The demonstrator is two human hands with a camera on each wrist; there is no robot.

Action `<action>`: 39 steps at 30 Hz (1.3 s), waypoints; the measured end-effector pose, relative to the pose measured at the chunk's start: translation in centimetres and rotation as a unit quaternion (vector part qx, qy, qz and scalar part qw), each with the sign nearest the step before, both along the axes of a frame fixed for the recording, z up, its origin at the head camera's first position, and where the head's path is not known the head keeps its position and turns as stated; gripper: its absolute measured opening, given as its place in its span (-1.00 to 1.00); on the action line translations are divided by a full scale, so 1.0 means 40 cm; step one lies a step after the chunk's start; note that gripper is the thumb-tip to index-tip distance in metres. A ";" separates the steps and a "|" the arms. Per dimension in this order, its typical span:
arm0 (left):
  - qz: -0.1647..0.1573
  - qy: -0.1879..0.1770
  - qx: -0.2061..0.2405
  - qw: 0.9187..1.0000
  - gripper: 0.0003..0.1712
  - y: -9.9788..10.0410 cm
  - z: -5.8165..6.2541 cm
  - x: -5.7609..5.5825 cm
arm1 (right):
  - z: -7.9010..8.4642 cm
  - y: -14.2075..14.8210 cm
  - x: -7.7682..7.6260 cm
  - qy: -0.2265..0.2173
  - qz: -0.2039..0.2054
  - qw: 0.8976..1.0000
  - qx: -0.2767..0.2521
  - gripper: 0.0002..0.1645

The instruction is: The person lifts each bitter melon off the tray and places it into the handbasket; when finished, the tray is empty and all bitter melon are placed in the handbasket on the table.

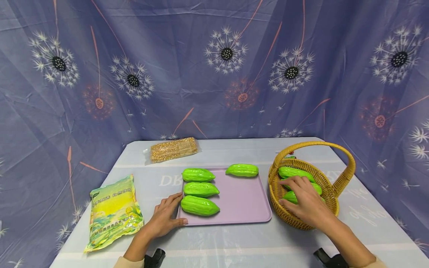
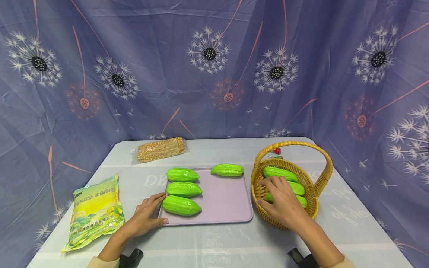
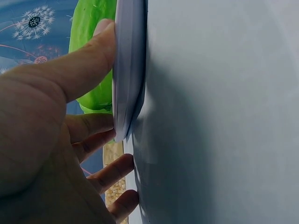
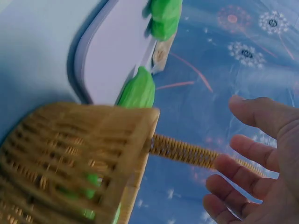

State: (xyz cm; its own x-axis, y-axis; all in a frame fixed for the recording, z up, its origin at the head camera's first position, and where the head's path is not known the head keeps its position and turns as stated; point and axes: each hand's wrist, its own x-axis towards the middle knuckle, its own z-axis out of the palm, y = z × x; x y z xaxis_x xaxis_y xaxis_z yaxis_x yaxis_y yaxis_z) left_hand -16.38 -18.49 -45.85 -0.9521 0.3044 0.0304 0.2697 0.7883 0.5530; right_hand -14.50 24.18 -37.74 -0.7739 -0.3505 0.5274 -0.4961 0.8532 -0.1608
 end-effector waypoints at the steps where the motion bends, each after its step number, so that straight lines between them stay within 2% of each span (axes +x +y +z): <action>1: 0.000 0.000 0.000 1.000 0.00 0.000 0.000 0.000 | 0.000 -0.007 -0.002 0.003 0.005 1.000 -0.001 -0.39; 7: 0.001 -0.003 0.001 1.000 0.00 0.001 -0.001 0.000 | -0.001 -0.044 -0.013 0.011 0.030 0.999 -0.011 -0.39; 16: 0.003 -0.002 0.003 1.000 0.00 -0.001 0.001 0.001 | -0.005 -0.106 -0.026 -0.012 0.049 0.998 -0.028 -0.36; 22: 0.003 -0.003 0.005 1.000 0.00 0.000 0.001 0.000 | -0.015 -0.146 -0.046 0.007 0.060 0.998 -0.035 -0.33; 39: 0.002 -0.012 0.007 1.000 -0.01 0.001 0.004 -0.001 | -0.058 -0.226 -0.113 -0.019 0.016 0.998 -0.052 -0.25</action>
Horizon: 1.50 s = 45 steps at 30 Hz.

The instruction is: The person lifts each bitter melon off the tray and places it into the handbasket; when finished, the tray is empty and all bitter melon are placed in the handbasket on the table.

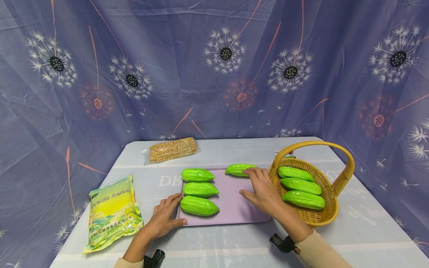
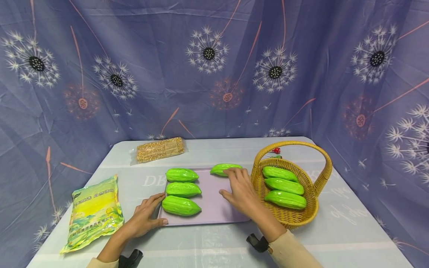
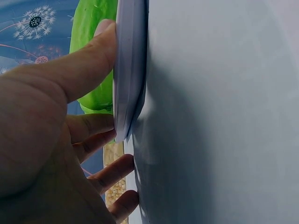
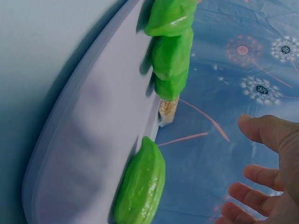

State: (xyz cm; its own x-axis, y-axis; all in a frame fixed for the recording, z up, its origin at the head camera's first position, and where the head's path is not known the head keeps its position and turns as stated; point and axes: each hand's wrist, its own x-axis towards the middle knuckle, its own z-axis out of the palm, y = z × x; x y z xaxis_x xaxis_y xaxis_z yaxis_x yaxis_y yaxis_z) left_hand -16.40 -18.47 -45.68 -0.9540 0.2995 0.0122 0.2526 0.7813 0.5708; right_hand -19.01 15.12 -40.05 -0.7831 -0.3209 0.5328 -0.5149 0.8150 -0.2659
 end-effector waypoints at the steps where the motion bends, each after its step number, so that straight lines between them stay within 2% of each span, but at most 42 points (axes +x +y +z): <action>1: 0.000 0.000 0.000 1.000 -0.01 0.000 0.000 0.000 | -0.003 -0.003 -0.004 -0.004 -0.002 1.000 -0.002 -0.25; 12: 0.001 0.003 -0.004 1.000 -0.01 0.002 0.001 0.002 | -0.024 -0.026 -0.050 -0.063 -0.033 0.997 -0.025 -0.17; 19: 0.000 0.005 -0.005 1.000 -0.02 0.002 0.001 0.001 | -0.032 -0.041 -0.078 -0.082 -0.048 0.995 -0.042 -0.16; 32: -0.002 0.006 -0.007 1.000 -0.02 0.001 0.001 0.002 | -0.040 -0.062 -0.124 -0.125 -0.088 0.984 -0.095 -0.24; 45: 0.001 0.007 -0.006 1.000 -0.02 0.002 0.001 0.003 | -0.062 -0.055 -0.162 -0.159 -0.139 0.971 -0.114 -0.20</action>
